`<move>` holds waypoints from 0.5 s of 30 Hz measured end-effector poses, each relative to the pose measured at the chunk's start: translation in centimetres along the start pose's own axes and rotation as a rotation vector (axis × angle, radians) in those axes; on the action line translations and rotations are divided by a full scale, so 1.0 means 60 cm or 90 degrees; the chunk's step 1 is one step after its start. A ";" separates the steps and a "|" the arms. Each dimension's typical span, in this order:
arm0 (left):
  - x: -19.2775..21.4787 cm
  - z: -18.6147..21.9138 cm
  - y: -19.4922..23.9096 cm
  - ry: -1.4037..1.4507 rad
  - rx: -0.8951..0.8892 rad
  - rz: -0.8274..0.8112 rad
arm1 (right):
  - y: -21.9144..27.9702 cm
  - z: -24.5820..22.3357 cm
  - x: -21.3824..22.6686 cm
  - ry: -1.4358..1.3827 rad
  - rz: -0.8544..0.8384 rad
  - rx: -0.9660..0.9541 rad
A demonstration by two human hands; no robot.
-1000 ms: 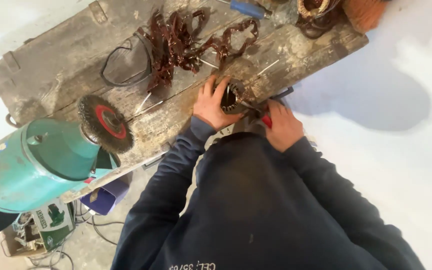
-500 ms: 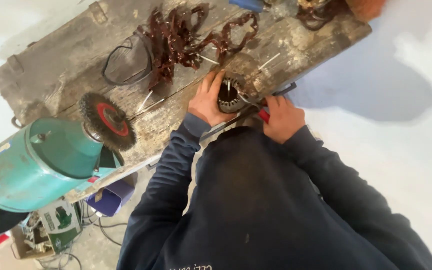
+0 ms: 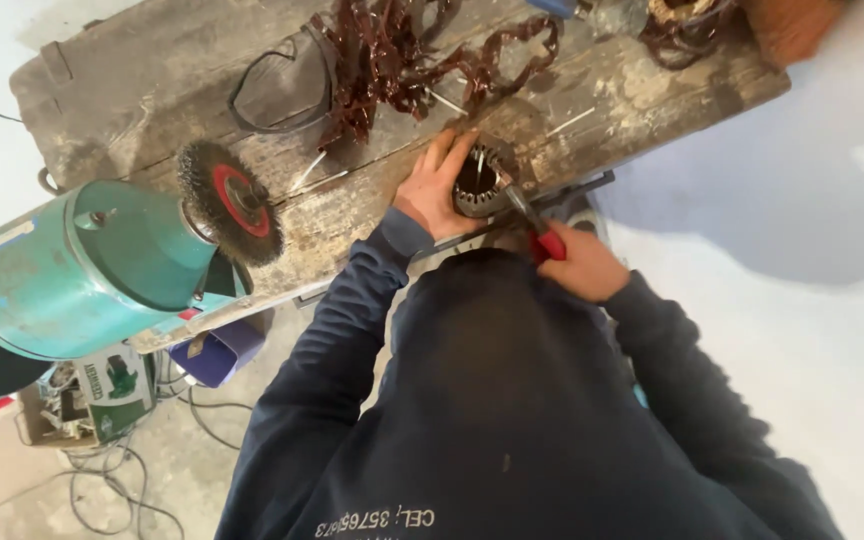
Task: The person works at a wooden workbench in an electromechanical workshop, using pliers and a screwdriver to pull and strip copper wire out of motor armatures and stator housings. They collect the extracted wire pieces into a bundle and at the end carry the gathered copper wire away from the bench.
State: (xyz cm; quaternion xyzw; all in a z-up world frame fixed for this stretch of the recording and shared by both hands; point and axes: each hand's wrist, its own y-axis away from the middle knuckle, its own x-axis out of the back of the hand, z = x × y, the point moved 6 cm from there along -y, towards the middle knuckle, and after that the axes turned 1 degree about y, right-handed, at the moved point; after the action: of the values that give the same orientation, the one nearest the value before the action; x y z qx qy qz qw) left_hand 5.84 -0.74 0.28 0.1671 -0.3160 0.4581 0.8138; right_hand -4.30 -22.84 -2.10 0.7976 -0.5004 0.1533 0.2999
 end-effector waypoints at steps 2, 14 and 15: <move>0.004 0.000 0.003 0.003 -0.004 0.000 | 0.008 -0.050 0.018 0.147 0.065 -0.013; 0.011 0.017 0.007 0.006 -0.023 0.015 | 0.038 -0.121 0.060 0.346 0.261 -0.042; 0.012 0.017 0.008 0.003 -0.015 0.011 | 0.036 -0.122 0.060 0.336 0.269 -0.038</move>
State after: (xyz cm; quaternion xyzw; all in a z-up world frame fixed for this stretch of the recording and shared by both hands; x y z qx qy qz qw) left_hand 5.32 -0.60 1.52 0.1537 -0.3211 0.4617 0.8125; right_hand -4.20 -21.48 6.22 0.5999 -0.5642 0.3985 0.4037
